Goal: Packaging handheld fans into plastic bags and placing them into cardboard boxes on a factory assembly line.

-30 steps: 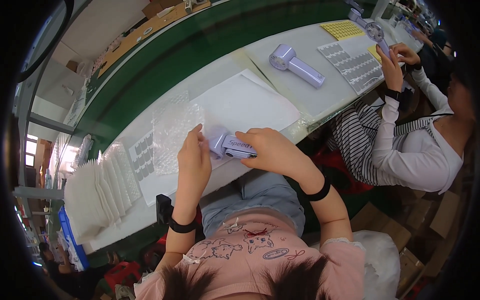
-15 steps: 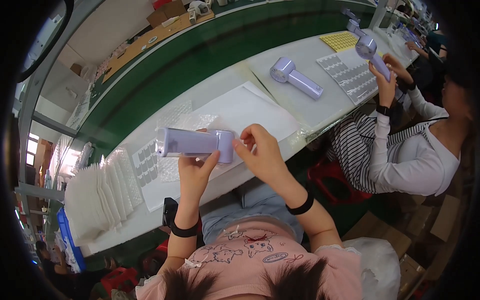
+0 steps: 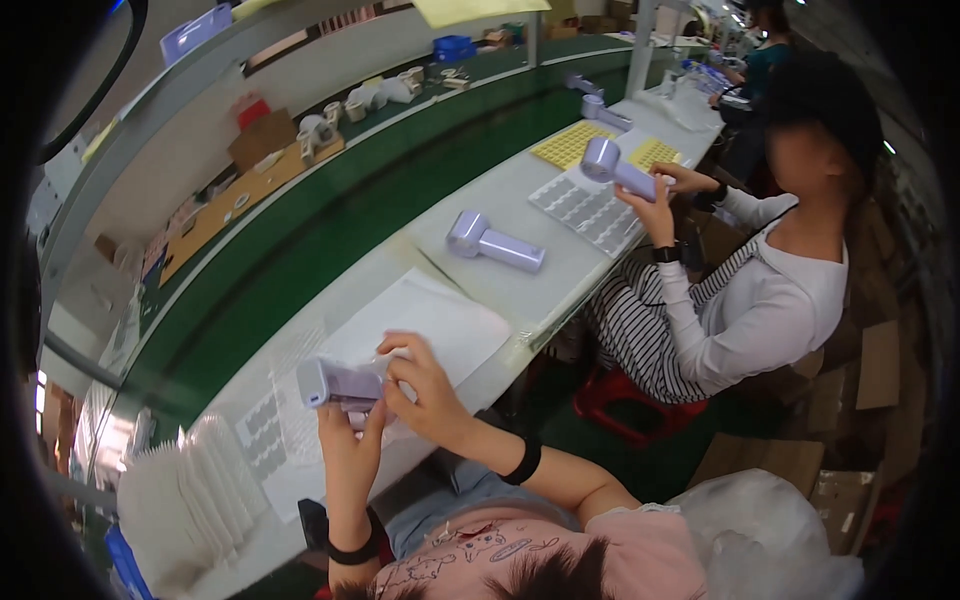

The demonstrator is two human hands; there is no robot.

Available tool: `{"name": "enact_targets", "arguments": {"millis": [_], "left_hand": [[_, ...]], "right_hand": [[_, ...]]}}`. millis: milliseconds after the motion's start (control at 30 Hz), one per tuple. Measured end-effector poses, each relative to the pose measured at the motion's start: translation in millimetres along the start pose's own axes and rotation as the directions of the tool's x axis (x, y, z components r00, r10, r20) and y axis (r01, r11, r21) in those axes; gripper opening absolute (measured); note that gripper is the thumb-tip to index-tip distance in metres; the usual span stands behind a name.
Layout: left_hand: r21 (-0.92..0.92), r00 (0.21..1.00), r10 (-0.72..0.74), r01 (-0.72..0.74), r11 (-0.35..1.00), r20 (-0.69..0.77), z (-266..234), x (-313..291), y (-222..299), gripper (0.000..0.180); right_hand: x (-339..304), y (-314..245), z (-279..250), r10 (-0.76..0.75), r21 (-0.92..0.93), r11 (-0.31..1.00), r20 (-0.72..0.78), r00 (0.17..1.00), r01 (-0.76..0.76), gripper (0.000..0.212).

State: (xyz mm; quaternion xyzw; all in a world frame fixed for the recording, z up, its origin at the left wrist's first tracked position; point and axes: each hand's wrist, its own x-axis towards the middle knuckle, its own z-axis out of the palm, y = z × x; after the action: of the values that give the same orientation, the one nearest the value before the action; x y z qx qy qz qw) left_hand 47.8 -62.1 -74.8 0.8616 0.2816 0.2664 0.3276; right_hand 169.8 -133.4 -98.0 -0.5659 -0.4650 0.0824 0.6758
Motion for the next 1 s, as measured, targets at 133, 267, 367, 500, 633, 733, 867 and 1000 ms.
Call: {"name": "enact_targets", "arguments": {"millis": [133,267,367,500,633,733,867,1000], "left_hand": [[-0.081,0.995,0.073,-0.067,0.994,0.071,-7.4,-12.6,12.3,0.056],[-0.116,0.979,0.132,-0.115,0.987,0.154,-8.5,-15.2,27.2,0.064],[-0.061,0.963,0.223,-0.216,0.974,0.153,-1.0,-22.5,10.6,0.072],[-0.082,0.956,0.29,-0.285,0.955,0.051,7.6,-16.1,7.2,0.08],[0.066,0.895,0.447,-0.446,0.893,0.006,-3.1,-3.6,8.8,0.087],[0.065,0.903,0.426,-0.429,0.901,0.056,-2.1,-5.4,2.6,0.088],[-0.263,0.985,0.123,-0.088,0.961,0.119,11.3,-16.2,-6.3,0.085],[-0.553,0.984,-0.148,0.176,0.814,0.096,18.0,-36.9,-15.9,0.079]], "right_hand": [[-10.0,8.1,7.8,0.139,0.4,0.909,-0.028,0.99,-0.116,0.006],[-10.8,-4.4,2.2,0.368,0.693,0.646,0.085,0.926,-0.32,0.01],[-13.5,-5.1,3.5,0.431,0.762,0.544,0.105,0.896,-0.351,0.012],[-8.6,3.1,7.1,0.495,0.754,0.573,-0.007,0.869,-0.32,0.014],[-2.1,0.8,6.3,0.518,0.71,0.602,0.0,0.855,-0.364,0.016],[1.8,-3.4,1.5,0.539,0.656,0.606,0.079,0.839,-0.451,0.016],[6.1,-25.4,2.1,0.506,0.667,0.547,0.219,0.834,-0.506,0.017],[4.6,-40.0,4.4,0.326,0.693,0.594,0.257,0.91,-0.409,0.025]]}}
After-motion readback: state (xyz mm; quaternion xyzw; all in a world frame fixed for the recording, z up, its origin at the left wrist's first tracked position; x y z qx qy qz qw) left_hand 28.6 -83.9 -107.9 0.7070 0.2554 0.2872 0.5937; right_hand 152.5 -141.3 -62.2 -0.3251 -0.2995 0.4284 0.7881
